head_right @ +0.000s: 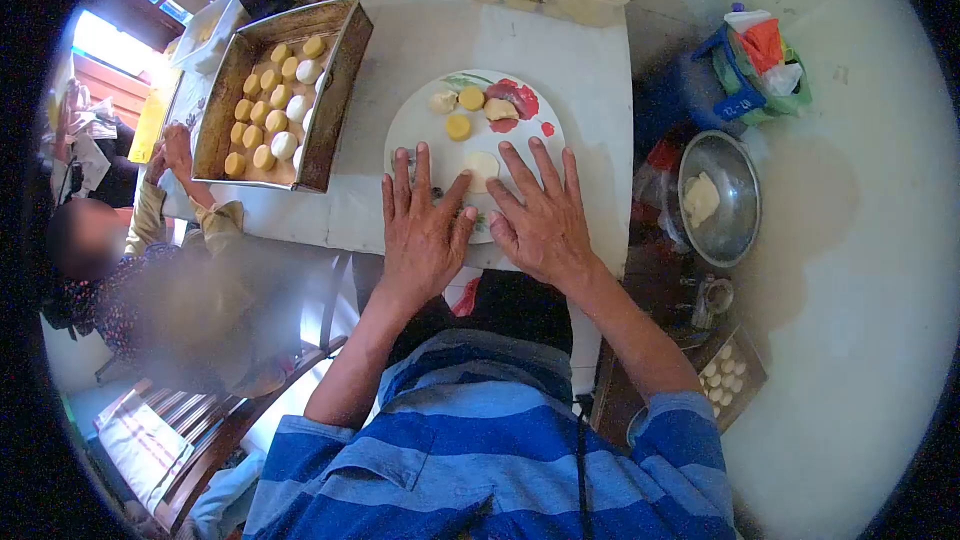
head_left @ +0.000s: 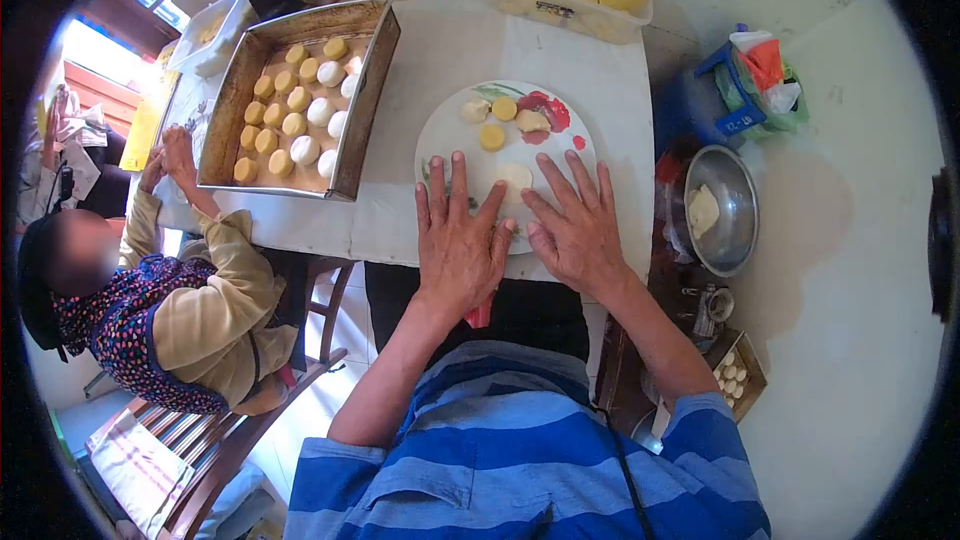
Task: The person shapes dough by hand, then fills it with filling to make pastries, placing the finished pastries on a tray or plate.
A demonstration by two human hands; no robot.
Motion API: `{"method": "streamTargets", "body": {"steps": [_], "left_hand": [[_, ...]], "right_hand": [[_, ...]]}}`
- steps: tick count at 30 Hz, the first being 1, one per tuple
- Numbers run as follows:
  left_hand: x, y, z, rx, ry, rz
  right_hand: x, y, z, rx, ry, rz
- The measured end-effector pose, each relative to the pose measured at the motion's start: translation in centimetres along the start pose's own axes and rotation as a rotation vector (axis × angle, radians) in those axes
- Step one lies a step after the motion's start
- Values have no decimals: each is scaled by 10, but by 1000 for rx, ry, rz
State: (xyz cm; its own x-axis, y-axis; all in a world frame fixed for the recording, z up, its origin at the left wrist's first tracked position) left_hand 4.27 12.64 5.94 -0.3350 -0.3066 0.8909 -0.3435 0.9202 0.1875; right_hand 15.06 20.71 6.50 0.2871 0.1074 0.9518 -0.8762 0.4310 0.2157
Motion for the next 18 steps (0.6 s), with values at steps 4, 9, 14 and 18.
{"method": "streamTargets", "body": {"steps": [4, 9, 14, 18], "left_hand": [[-2, 3, 6, -6, 12, -20], [6, 13, 3, -17, 24, -15], [-1, 19, 9, -56, 60, -27], [1, 17, -1, -71, 24, -4]], "right_hand": [[0, 4, -6, -11, -18, -10], [-1, 10, -11, -8, -14, -5], [0, 18, -18, -11, -3, 1], [7, 26, -21, 10, -2, 64]]}}
Point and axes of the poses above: each hand's wrist, its own y-axis towards the middle knuckle, its own x-axis out of the back of the hand, z = x × y, the point moved 10 cm from there along y, towards the middle knuckle
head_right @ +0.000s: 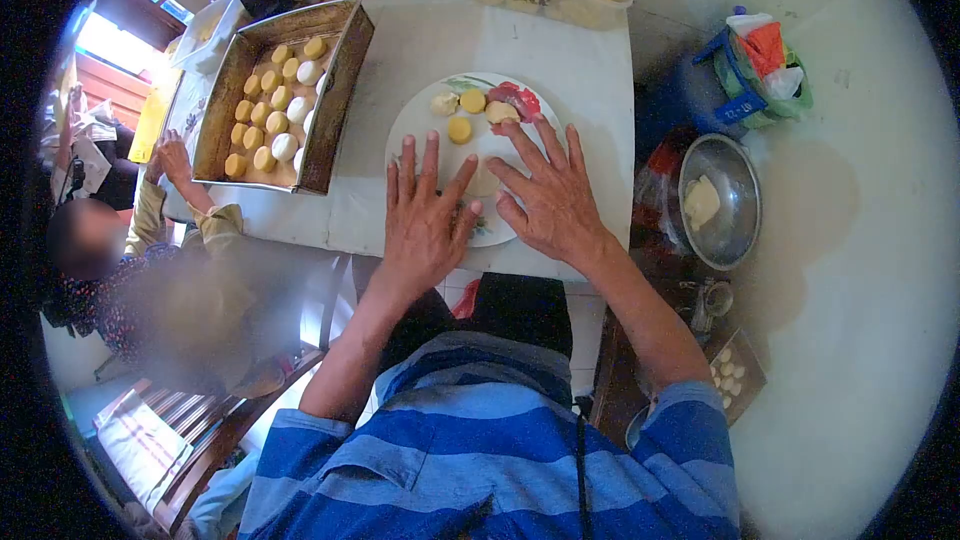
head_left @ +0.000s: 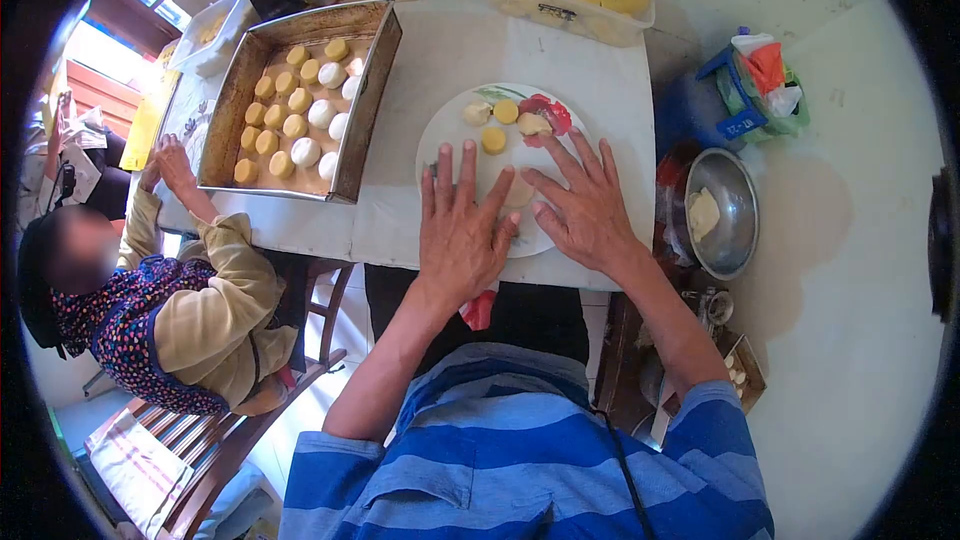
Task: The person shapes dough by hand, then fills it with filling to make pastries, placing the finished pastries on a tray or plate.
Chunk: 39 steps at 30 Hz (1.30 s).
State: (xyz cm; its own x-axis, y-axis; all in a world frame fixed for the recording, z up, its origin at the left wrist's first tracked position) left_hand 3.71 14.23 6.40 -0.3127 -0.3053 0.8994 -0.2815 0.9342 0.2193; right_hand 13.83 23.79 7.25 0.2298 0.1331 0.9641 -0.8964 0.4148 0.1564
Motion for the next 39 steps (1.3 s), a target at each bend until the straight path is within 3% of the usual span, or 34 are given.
{"method": "streamTargets", "body": {"steps": [8, 10, 17, 21, 24, 28, 39], "left_hand": [[-4, -15, -20, -39, -53, -7], [-16, -20, -20, -27, -59, 92], [-9, -21, -9, 14, -48, 41], [14, 1, 0, 44, -100, -53], [23, 29, 11, 63, -119, -196], [24, 63, 7, -2, -99, -284], [-12, 110, -11, -144, -53, -262]], "right_hand": [[7, -11, 3, 21, 41, 4], [9, -14, 5, 33, 32, -7], [2, -18, 6, 9, 97, -60], [13, -1, -1, 61, 55, -120], [34, 23, -43, -121, 219, -379], [23, 42, -70, -203, 265, -399], [12, 55, -67, -90, 116, -322]]}}
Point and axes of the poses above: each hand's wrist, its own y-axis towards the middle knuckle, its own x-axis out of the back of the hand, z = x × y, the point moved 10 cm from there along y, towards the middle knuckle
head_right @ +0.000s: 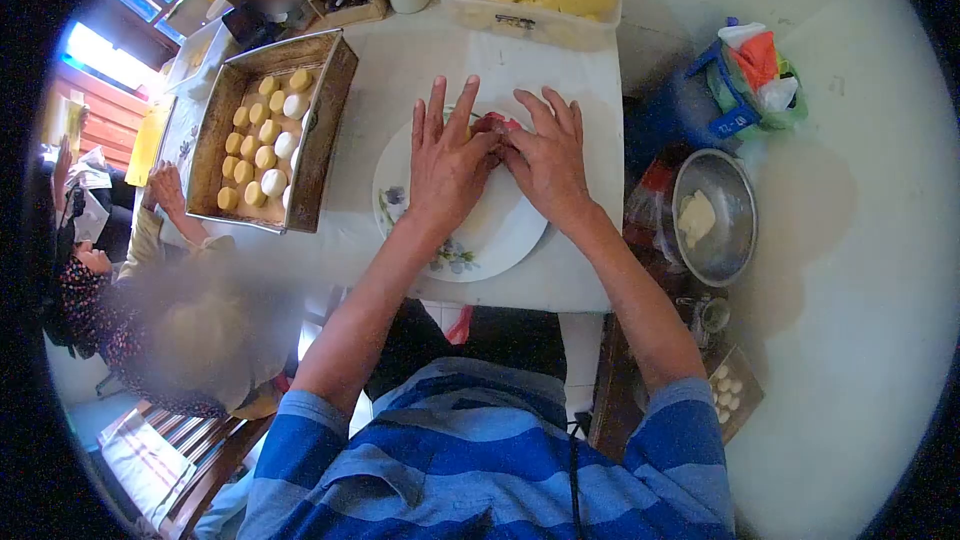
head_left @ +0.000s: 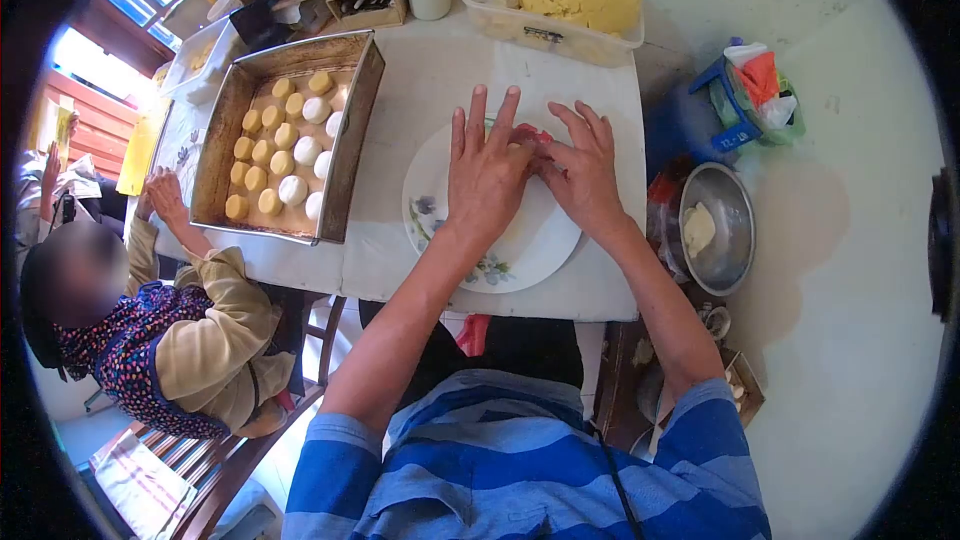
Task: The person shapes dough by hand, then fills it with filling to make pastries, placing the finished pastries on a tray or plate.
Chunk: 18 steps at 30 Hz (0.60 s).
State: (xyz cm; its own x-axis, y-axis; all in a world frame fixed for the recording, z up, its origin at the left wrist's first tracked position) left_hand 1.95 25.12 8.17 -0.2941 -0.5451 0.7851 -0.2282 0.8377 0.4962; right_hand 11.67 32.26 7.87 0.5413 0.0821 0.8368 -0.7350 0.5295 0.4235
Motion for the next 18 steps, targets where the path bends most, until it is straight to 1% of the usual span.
{"method": "streamTargets", "body": {"steps": [4, 7, 9, 10, 12, 13, 14, 15, 16, 17, 18], "left_hand": [[-3, 1, -2, -44, 65, 16], [-3, 0, -2, -40, 63, 17], [-4, 0, -2, -25, 73, 35], [-4, -1, -1, -15, 81, 57], [1, -1, -2, -19, 49, 35], [4, -1, -3, -27, 15, 15], [7, -4, -4, -27, 12, 14], [20, -7, -3, 27, -22, -10], [33, -11, -1, 80, -55, -32], [41, -15, -3, 82, -55, -29], [46, -21, 0, 121, -201, 2]], "right_hand": [[-1, -1, 0, 4, -9, 41], [2, -5, 0, -15, -5, 92], [2, -11, -7, -79, 83, 162], [5, -14, -9, -74, 82, 163], [14, -20, -14, -137, 286, 146], [20, -22, -10, -136, 281, 146], [24, -26, -16, -244, 448, 156], [26, -30, -18, -354, 616, 165], [31, -31, -13, -355, 616, 164], [33, -32, -3, -335, 671, 189], [31, -33, 5, -312, 727, 218]]}}
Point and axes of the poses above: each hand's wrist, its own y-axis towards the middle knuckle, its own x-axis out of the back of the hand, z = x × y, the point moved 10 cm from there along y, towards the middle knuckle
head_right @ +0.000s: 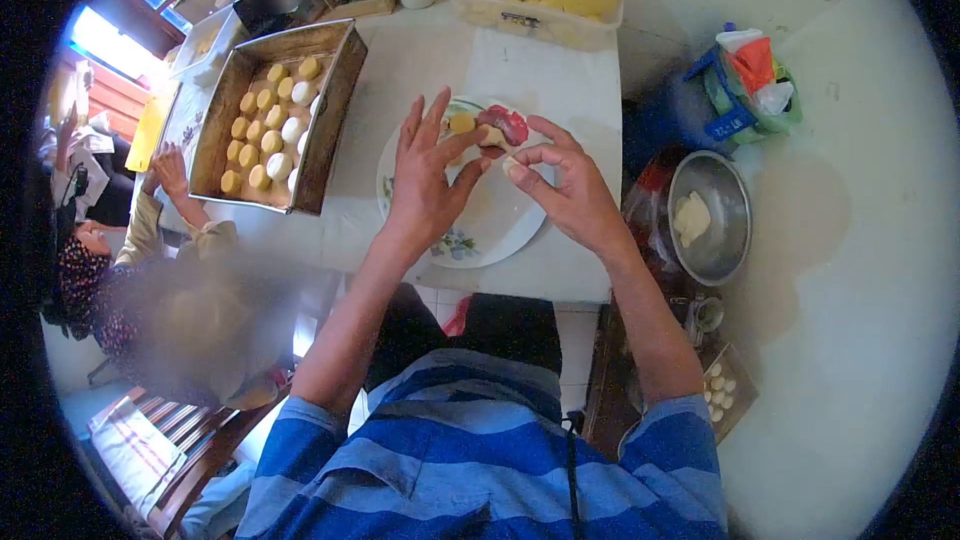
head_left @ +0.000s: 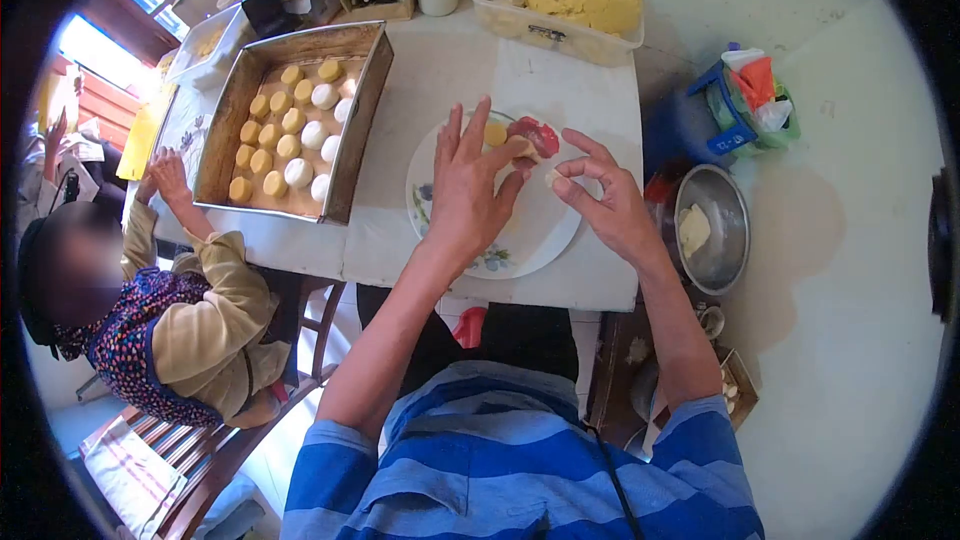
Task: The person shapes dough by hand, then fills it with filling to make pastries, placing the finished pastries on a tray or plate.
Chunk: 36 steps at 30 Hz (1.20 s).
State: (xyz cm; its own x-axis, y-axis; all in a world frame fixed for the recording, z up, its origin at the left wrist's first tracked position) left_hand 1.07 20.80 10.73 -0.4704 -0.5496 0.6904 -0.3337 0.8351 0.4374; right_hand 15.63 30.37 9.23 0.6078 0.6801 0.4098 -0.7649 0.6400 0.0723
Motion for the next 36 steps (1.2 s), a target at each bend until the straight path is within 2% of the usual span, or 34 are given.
{"method": "streamTargets", "body": {"steps": [1, 3, 4, 5, 6, 7, 10, 14, 16, 19, 21, 22, 24, 25, 27, 36], "left_hand": [[3, -6, 3, 44, -143, 32], [9, -18, 3, 71, -195, 59], [10, -24, 4, 89, -251, 86], [10, -29, 3, 94, -247, 85], [11, -33, 7, 156, -370, 40], [12, -37, 12, 215, -494, -6], [10, -41, 18, 273, -581, -16], [14, -44, 22, 225, -546, -44], [16, -45, 20, 186, -423, -21], [22, -52, 20, 210, -338, -33], [27, -62, 28, 211, -249, -68], [32, -67, 33, 209, -157, -103], [35, -77, 37, 204, -119, -97], [36, -80, 37, 194, -81, -96], [35, -84, 31, 181, -47, -76], [14, -91, 8, 122, 35, 42]], "right_hand": [[-4, -1, -2, -1, 3, 7], [-14, 0, -6, -7, 223, 25], [-19, 0, -4, -5, 226, 33], [-22, -1, -3, -36, 318, 22], [-27, -3, -2, -68, 409, 10], [-32, -3, 0, -68, 410, 16], [-45, -3, 3, -75, 485, 30], [-51, -5, 3, -103, 447, 34], [-54, -4, 1, -115, 441, 46], [-54, -5, -1, -102, 350, 45], [-42, -7, 23, 103, -320, -42], [-43, -8, 22, 100, -319, -41], [-62, -15, 37, 290, -689, 14], [-65, -18, 36, 288, -690, 16], [-78, -25, 41, 397, -913, 2], [-90, -31, 36, 377, -1027, 58]]}}
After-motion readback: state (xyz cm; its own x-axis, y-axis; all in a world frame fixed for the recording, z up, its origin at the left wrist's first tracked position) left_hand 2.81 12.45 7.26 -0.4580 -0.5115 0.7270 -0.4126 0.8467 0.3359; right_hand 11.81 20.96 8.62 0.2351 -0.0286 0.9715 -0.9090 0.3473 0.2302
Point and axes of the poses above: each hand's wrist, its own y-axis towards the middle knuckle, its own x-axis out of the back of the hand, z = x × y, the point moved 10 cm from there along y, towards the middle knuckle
